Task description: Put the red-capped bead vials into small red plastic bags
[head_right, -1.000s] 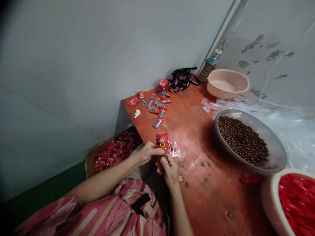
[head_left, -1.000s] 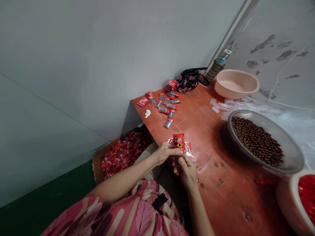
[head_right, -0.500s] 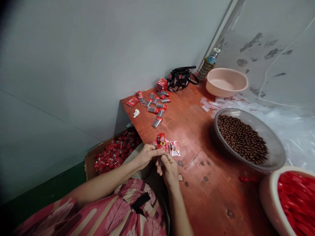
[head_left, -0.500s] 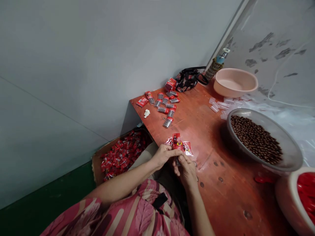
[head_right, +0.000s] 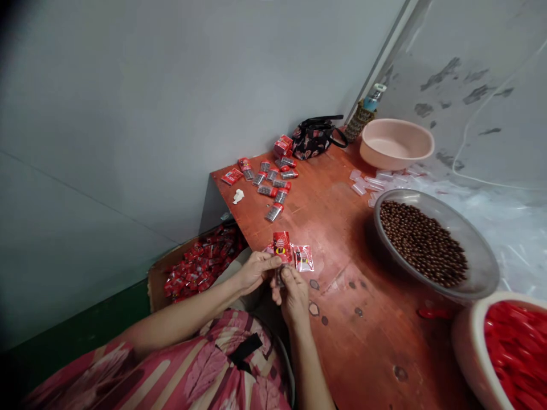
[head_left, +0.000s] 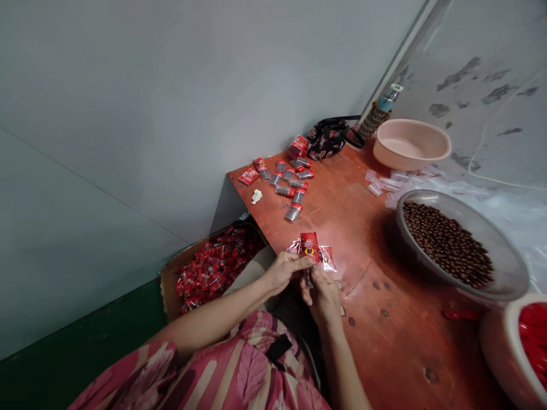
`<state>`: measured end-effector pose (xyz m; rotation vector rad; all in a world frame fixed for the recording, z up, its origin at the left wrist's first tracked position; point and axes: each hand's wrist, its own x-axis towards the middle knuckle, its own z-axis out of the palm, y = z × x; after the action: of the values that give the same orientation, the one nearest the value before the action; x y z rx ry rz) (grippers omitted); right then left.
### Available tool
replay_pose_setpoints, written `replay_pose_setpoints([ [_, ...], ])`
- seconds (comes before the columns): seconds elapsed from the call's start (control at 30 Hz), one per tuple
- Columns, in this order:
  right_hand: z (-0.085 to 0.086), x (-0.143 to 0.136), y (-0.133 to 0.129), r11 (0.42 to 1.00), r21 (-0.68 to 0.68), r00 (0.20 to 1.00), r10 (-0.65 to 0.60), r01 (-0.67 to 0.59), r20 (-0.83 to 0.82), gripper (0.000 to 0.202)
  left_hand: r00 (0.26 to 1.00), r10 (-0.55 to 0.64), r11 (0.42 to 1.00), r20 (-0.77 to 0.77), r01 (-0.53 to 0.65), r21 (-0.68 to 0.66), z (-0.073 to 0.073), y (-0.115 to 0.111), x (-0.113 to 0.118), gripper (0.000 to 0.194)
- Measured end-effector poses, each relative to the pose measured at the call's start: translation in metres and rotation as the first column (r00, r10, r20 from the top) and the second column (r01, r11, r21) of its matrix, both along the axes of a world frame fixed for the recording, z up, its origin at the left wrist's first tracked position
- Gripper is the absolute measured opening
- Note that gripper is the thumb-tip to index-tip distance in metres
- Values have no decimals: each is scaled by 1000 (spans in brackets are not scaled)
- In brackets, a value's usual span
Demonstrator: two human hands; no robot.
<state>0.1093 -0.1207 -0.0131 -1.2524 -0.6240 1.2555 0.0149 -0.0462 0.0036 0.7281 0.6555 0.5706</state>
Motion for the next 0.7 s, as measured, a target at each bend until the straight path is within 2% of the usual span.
replay_pose_setpoints([
  [0.1,2,-1,0,1000,-17,996,0,2,86,29,999,-4,999,-44,6,53,2,2,-4,36],
  [0.2,5,-2,-4,1000,-5,989,-13,14,145,31,990,110,992,-87,-104,77,6,5,-6,33],
  [0.27,5,-2,-6,999,23,998,-29,27,63,31,978,191,981,-79,-186,61,9,8,-6,32],
  [0.37,5,-1,-9,993,43,993,-104,106,-49,22,975,210,978,-66,-210,8,10,8,-6,32],
  [0.5,3,1,-8,984,-4,983,-179,179,-37,20,967,246,968,-59,-249,-37,8,4,-5,30],
  [0.7,0,-5,-4,985,-19,968,-174,173,-183,16,974,211,976,78,-205,-78,12,3,-7,34],
])
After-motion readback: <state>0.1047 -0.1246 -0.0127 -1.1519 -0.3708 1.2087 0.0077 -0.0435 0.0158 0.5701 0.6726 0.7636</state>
